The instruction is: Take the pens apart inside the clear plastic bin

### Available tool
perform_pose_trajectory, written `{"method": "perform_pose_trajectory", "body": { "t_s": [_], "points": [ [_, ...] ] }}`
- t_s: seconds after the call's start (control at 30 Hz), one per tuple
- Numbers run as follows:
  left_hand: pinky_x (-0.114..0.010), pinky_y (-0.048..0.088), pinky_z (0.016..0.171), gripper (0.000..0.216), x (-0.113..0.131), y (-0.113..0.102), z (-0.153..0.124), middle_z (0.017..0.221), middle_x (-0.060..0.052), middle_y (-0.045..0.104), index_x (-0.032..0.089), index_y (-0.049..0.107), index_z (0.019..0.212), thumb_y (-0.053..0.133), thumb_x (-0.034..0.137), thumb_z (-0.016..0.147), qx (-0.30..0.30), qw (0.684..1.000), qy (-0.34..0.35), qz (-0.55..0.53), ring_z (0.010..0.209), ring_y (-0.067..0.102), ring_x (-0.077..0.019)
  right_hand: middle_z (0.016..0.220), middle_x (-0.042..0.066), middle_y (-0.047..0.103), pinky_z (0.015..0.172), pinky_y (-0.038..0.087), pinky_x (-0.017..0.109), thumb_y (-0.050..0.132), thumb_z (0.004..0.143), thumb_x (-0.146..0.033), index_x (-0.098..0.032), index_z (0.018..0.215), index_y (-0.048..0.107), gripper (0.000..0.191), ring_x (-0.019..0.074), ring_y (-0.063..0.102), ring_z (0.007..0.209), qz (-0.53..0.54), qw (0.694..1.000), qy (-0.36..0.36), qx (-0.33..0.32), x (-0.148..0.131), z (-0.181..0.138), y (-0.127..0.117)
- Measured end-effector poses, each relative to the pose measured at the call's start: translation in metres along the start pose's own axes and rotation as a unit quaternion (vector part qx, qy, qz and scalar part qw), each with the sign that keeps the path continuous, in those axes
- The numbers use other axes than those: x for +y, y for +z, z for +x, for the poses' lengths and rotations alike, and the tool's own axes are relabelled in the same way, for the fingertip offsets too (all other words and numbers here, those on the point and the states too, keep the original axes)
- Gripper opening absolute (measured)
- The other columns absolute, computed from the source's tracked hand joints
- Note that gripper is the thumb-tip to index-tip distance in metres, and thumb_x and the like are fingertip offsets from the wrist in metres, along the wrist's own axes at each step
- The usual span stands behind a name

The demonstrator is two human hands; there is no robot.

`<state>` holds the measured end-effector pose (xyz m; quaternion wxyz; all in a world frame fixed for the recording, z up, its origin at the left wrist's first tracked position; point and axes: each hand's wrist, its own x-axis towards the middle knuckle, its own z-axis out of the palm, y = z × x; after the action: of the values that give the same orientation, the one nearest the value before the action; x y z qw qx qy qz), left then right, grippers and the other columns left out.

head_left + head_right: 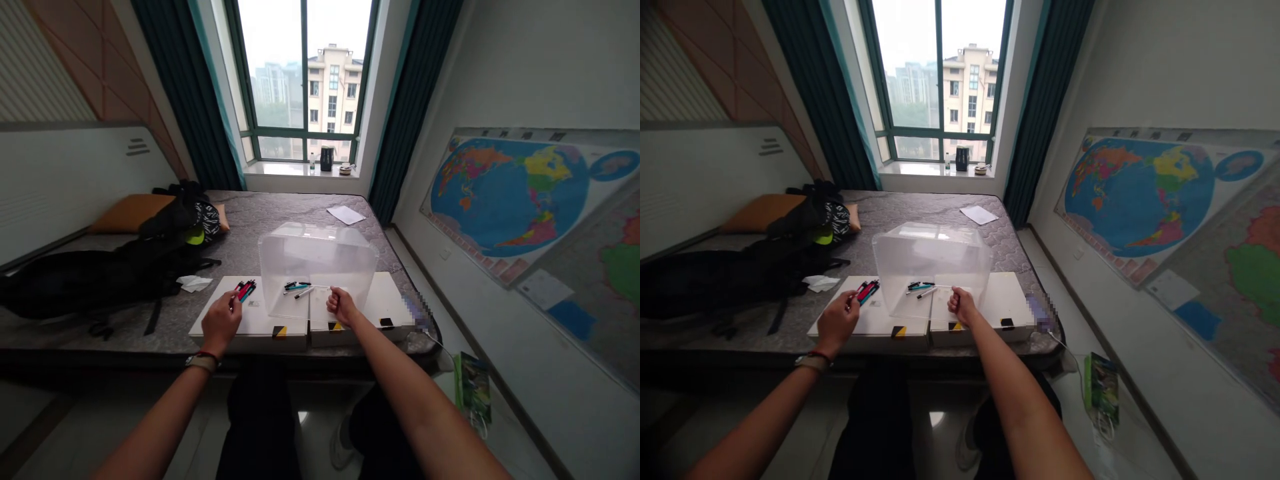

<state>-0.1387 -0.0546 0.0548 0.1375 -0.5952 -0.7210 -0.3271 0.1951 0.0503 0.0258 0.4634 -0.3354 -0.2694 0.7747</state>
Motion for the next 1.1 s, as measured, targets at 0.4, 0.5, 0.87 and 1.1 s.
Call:
{"method": "perform_pose_trajectory", "body": {
  "t_s": [0.4,0.5,0.87,1.1],
  "points": [
    [-0.053,0.028,0.113,0.047,0.000,0.059,-0.027,0.146,-0.017,0.045,0.013,0.053,0.133,0.041,0.031,0.091,-0.152,0.963,0.222,0.017,0.144,0.028,-0.0330,0.042,-0.005,0.038,0.045,0.020,0.025,0.058,0.083,-0.031,-0.021,0.053,0.039,0.036,0.0085,0.031,0.041,0.016,0.998,0.040,-0.050,-0.011,-0.004,-0.014],
    [-0.054,0.028,0.114,0.049,-0.002,0.069,-0.029,0.146,-0.019,0.047,0.010,0.056,0.132,0.035,0.030,0.092,-0.220,0.946,0.233,0.049,0.142,0.032,-0.0328,0.042,-0.005,0.038,0.045,0.022,0.025,0.058,0.083,-0.032,-0.021,0.054,0.037,0.038,0.0089,0.032,0.042,0.016,0.998,0.045,-0.043,-0.011,-0.002,-0.014],
    [-0.050,0.024,0.116,0.057,-0.010,0.070,-0.024,0.153,-0.015,0.038,0.012,0.047,0.142,0.031,0.039,0.095,-0.282,0.922,0.256,0.075,0.144,0.028,-0.0305,0.041,-0.006,0.032,0.043,0.019,0.025,0.051,0.087,-0.030,-0.022,0.055,0.027,0.041,0.0089,0.027,0.040,0.024,0.997,0.058,-0.042,-0.013,-0.005,-0.016],
    [-0.047,0.028,0.114,0.050,0.001,0.053,-0.021,0.149,-0.016,0.043,0.012,0.055,0.134,0.033,0.037,0.096,-0.283,0.920,0.263,0.067,0.141,0.034,-0.0296,0.041,-0.007,0.030,0.042,0.019,0.023,0.049,0.093,-0.032,-0.022,0.057,0.030,0.042,0.0079,0.025,0.039,0.045,0.996,0.065,-0.035,-0.013,-0.002,-0.017]
  ]
}}
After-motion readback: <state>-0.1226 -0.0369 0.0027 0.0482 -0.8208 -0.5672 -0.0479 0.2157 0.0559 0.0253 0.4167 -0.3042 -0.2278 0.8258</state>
